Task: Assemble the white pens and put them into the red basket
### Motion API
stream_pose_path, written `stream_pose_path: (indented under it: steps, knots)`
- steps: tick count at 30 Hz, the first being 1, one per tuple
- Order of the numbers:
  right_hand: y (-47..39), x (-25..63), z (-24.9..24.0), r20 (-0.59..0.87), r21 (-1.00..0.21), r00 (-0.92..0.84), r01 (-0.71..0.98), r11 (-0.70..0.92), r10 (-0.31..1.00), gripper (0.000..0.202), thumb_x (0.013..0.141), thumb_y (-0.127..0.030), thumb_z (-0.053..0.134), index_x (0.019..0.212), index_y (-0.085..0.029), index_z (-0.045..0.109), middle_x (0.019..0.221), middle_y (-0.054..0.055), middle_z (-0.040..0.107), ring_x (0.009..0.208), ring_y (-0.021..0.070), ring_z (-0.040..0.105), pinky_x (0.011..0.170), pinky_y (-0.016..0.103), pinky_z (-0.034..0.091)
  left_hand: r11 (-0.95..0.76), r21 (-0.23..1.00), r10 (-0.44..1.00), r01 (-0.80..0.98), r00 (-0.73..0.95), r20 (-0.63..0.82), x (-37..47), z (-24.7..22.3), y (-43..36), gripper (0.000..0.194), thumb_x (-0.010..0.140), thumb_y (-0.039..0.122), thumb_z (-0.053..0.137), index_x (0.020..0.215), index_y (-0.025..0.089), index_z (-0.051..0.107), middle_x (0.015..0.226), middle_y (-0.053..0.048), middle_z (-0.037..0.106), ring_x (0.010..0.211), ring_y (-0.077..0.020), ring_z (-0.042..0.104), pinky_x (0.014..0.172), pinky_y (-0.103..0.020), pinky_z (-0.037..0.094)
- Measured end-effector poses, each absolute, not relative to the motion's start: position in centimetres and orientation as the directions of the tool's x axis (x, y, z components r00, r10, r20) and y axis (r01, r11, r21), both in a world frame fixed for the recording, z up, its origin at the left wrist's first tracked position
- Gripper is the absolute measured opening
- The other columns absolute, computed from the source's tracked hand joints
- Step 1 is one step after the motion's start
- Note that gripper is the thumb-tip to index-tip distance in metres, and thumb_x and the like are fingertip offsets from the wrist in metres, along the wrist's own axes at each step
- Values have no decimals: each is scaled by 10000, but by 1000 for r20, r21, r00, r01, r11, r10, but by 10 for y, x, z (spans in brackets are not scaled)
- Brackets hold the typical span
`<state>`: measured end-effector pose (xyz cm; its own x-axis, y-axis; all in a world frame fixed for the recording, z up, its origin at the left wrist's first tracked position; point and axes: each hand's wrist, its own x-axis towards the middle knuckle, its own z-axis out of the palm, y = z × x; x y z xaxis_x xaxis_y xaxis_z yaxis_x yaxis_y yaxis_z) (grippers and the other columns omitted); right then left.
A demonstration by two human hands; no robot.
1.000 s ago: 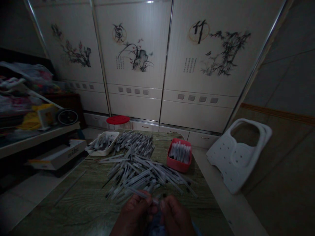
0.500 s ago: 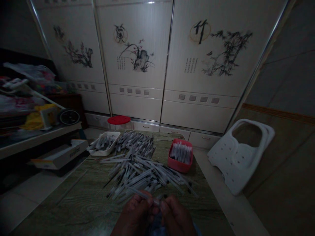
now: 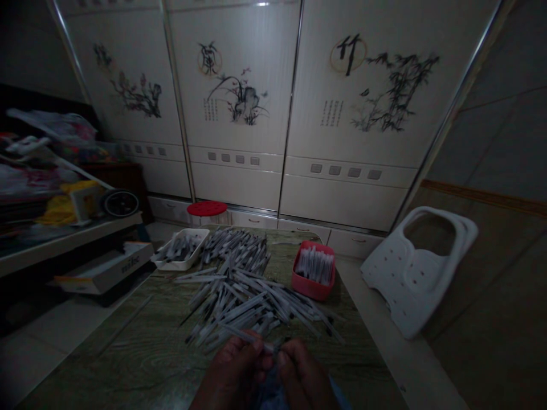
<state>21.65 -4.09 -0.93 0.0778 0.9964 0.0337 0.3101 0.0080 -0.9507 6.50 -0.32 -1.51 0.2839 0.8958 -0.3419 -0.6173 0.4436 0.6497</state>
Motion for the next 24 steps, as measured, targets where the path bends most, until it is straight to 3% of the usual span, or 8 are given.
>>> stream_pose_path:
  steps: [9, 16, 18, 24]
  knots:
    - [-39, 208, -20, -223, -975, 105, -12, -223, 969, 582, 830, -813, 506, 681, -251, 512, 597, -41, 475, 538, 145, 425, 540, 276, 375, 432, 676, 901, -597, 312, -300, 66, -18, -2, 404, 649, 366, 916, 842, 181, 614, 695, -30, 725, 594, -137, 648, 567, -230, 417]
    - [-40, 209, -6, 2, -979, 108, 204, -20, 994, 554, 873, -764, 524, 752, -227, 585, 637, -45, 490, 589, 141, 441, 553, 261, 353, 433, 677, 901, -595, 306, -308, 62, -12, -2, 357, 690, 353, 888, 859, 170, 633, 690, -34, 726, 596, -125, 631, 587, -227, 419]
    - [-41, 209, -7, 3, -979, 112, 204, -20, 994, 555, 873, -761, 529, 736, -226, 582, 644, -38, 508, 601, 142, 452, 558, 260, 356, 426, 683, 904, -594, 303, -300, 63, -15, -1, 351, 693, 341, 885, 855, 171, 624, 690, -30, 725, 594, -123, 632, 571, -223, 410]
    - [-39, 209, -15, -253, -963, 32, -101, -249, 967, 583, 792, -791, 611, 700, -221, 533, 549, -66, 485, 489, 96, 380, 504, 231, 310, 422, 682, 906, -597, 312, -288, 63, -15, -2, 370, 678, 335, 894, 859, 177, 613, 693, -22, 723, 599, -127, 639, 574, -228, 417]
